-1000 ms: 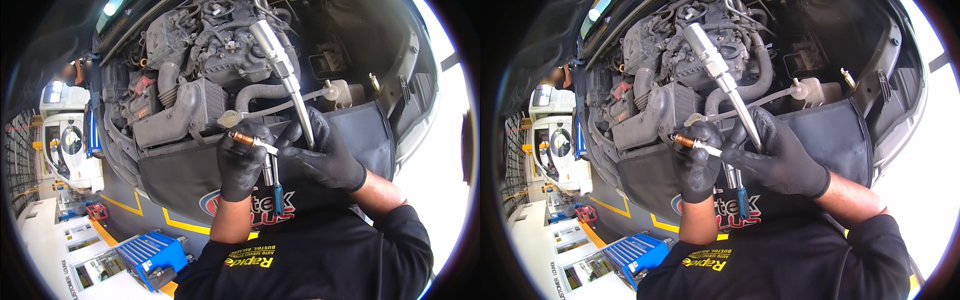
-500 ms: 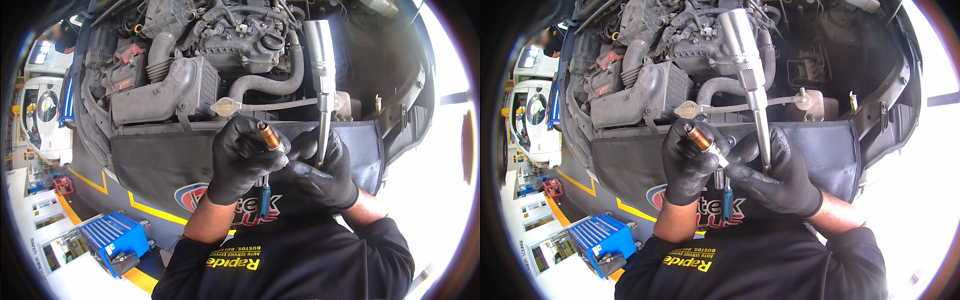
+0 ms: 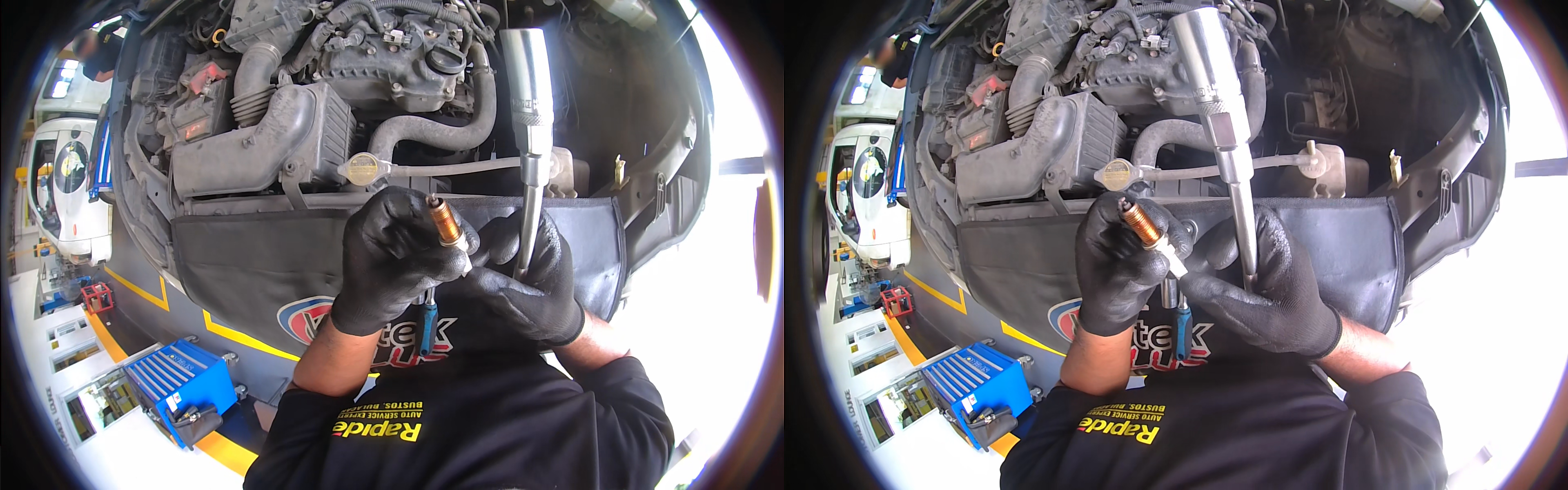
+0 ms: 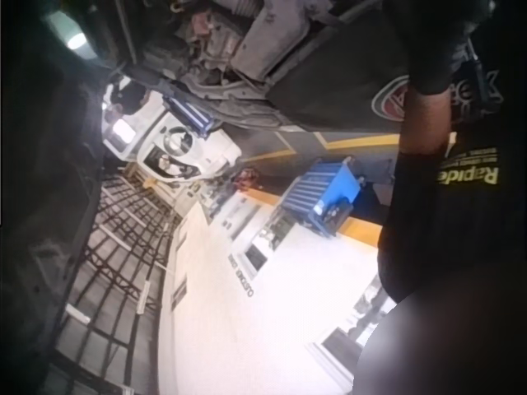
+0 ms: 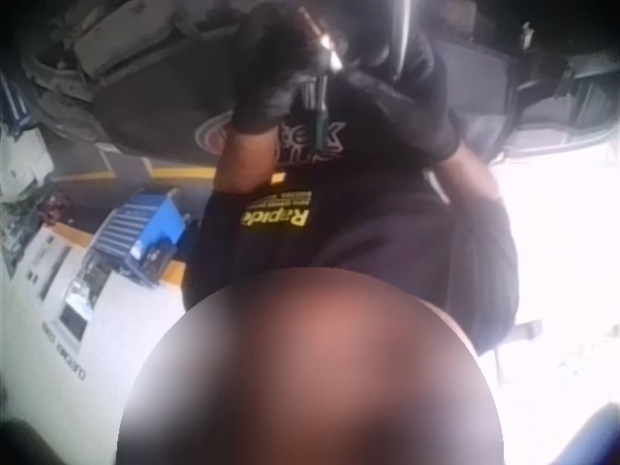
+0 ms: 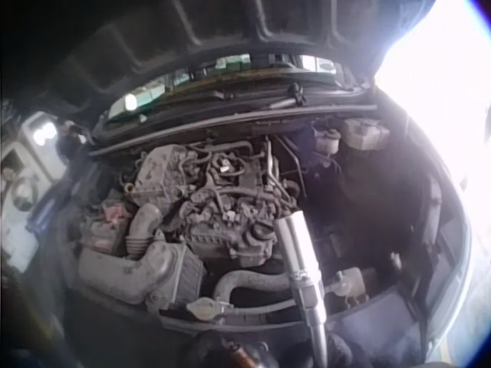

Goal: The person removes a spark plug from the engine using a socket wrench, applies dielectric grease to a new spark plug, and installs it into the engine. The person also briefly checks the wheel area and returns to the engine bay to complete the installation.

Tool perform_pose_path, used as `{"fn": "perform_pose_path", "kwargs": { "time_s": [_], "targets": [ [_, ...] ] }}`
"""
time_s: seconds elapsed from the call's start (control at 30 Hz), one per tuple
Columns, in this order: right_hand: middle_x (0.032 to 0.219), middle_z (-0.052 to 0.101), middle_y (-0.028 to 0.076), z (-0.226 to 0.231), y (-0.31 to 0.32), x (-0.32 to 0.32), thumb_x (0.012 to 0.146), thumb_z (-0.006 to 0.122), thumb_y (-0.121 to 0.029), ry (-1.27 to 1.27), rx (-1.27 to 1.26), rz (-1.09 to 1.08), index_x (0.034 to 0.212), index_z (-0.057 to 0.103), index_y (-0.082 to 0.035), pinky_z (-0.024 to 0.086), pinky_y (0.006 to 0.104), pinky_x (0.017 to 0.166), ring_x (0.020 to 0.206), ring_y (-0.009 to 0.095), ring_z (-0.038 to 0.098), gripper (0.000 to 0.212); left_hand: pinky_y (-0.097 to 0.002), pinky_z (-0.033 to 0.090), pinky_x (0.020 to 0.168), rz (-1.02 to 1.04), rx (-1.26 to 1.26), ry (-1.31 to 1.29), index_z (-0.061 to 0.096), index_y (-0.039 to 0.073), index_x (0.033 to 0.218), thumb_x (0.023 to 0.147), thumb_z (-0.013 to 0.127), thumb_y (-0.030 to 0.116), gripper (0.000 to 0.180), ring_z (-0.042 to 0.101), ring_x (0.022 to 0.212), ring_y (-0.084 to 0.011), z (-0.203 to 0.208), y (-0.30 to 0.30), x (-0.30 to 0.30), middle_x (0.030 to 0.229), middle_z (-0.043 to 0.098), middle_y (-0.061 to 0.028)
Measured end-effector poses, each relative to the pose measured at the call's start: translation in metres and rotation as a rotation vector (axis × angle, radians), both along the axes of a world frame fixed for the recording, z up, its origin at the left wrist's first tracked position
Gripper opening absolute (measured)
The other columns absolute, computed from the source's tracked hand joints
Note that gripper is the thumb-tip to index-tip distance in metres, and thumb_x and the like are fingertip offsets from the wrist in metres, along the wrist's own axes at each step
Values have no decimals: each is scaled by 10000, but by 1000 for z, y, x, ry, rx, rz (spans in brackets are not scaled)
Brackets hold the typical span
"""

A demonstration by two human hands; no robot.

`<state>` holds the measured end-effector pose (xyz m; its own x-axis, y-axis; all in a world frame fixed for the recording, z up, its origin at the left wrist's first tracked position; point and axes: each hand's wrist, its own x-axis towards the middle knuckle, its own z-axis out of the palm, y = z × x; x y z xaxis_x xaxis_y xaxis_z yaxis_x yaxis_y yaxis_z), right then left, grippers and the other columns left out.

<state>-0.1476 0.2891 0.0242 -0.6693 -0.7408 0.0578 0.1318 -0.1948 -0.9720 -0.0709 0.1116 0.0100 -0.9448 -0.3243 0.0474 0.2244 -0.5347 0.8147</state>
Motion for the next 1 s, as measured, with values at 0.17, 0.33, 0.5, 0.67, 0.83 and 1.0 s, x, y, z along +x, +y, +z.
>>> {"fn": "perform_pose_path", "kwargs": {
  "time_s": [0.17, 0.33, 0.5, 0.67, 0.83, 1.0],
  "targets": [
    [1027, 662, 63, 4, 3, 0, 936, 750, 6, -80, -5, 14, 1155, 538, -23, 515, 284, 846, 942, 93, 626, 306, -383, 557, 756, -59, 23, 0, 602, 26, 1236, 826, 897, 179, 528, 670, 841, -212, -6, -3, 0, 1030, 684, -104],
    [1023, 659, 64, 5, 4, -3, 931, 753, 14, 13, 23, 26, 1134, 550, -21, 516, 286, 835, 945, 95, 628, 289, -376, 553, 773, -38, 43, 18, 608, 4, 1227, 876, 861, 206, 478, 664, 875, -215, -5, 0, 0, 1064, 671, -97],
    [998, 648, 52, 3, 4, -2, 918, 772, 6, 27, -5, -30, 1080, 550, -37, 509, 288, 810, 921, 90, 623, 278, -360, 552, 774, -124, 9, -21, 597, -22, 1266, 909, 829, 224, 492, 655, 966, -225, -2, -4, -2, 1132, 652, -118],
    [988, 643, 48, -1, 3, -4, 905, 783, 6, 100, -20, -76, 1056, 547, -45, 506, 282, 789, 895, 83, 621, 285, -351, 581, 830, -140, 1, 38, 642, -37, 1252, 996, 735, 207, 366, 706, 938, -212, -5, -6, -4, 1109, 716, -180],
    [970, 645, 40, -4, 2, -3, 899, 803, -21, 103, -21, -87, 1056, 554, -46, 503, 275, 778, 877, 80, 621, 295, -297, 563, 775, -120, -1, 11, 647, -36, 1302, 1004, 724, 210, 394, 692, 928, -174, -4, -4, -2, 1115, 718, -168],
    [934, 651, 42, -4, 2, -3, 893, 825, -59, 83, -15, -115, 1044, 563, -46, 504, 280, 768, 859, 85, 627, 303, -306, 577, 813, -113, 16, 0, 637, -44, 1325, 975, 762, 213, 452, 709, 961, -195, -4, -4, -1, 1142, 721, -168]
  ]
}}
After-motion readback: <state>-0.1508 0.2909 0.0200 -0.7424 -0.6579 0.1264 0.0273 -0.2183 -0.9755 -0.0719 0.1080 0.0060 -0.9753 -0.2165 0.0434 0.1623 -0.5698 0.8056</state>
